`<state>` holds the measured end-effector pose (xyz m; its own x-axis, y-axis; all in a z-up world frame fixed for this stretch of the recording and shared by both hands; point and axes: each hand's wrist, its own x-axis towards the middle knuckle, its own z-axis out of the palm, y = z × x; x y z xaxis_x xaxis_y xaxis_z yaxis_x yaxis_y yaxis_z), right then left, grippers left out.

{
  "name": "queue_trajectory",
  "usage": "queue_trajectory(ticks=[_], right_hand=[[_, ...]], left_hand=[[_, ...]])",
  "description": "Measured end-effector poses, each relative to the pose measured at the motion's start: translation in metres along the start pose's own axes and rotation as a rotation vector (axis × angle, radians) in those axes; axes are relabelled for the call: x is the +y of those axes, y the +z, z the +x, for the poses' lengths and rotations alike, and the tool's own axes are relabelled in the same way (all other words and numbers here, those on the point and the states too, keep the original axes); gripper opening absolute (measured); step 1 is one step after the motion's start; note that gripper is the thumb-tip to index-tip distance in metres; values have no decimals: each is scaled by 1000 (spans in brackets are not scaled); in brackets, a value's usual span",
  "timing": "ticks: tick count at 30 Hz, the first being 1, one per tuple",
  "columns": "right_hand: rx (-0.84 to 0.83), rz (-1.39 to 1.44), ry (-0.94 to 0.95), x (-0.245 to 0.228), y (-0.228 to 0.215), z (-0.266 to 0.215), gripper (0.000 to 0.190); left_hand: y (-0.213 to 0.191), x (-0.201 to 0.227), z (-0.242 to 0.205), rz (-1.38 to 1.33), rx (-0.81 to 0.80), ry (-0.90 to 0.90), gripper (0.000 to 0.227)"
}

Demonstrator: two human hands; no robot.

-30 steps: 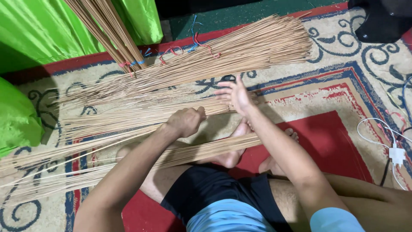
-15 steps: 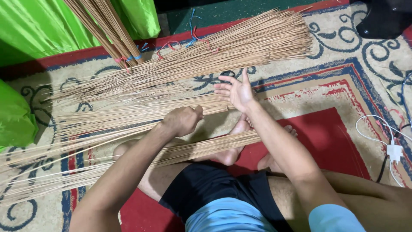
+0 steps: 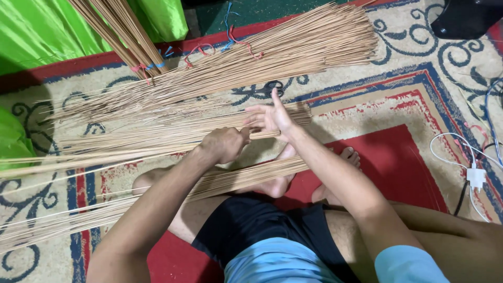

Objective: The person aligns a bundle of thin wooden sticks by hand, repeatedly tapping one end of the bundle on the floor and adjusting the sticks until they are even.

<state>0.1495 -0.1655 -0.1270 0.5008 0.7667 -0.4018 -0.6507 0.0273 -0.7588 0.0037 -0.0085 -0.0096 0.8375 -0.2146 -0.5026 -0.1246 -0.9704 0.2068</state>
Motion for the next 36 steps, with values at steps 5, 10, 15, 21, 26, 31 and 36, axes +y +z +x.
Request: queue_trajectory(ticks=[5,10,15,21,26,31,36], right_hand=[[437,-483,-297,12,-94,20,43],[626,-1550,-162,51,-177,33,15],[460,-2087,-220,58,-146,11,21],[590,-2228,-540,96,-184,44,7],[597,-2273,-571,98,-184,45,8],[592,-2249,-555,85,-168,35,11],[515,-2225,-510,71,-153,15,17]], left_hand=[[7,-27,-4,-9,22,-53,35],[32,-55,18,12,44,-108,35],[33,-52,23,-16,18,-93,38],[24,-46,16,-29,-1,-106,40],[30,-49,20,-24,-12,-109,40],[22,-45,12,-46,-14,-118,41],[31,-55,22,0,28,-125,41]])
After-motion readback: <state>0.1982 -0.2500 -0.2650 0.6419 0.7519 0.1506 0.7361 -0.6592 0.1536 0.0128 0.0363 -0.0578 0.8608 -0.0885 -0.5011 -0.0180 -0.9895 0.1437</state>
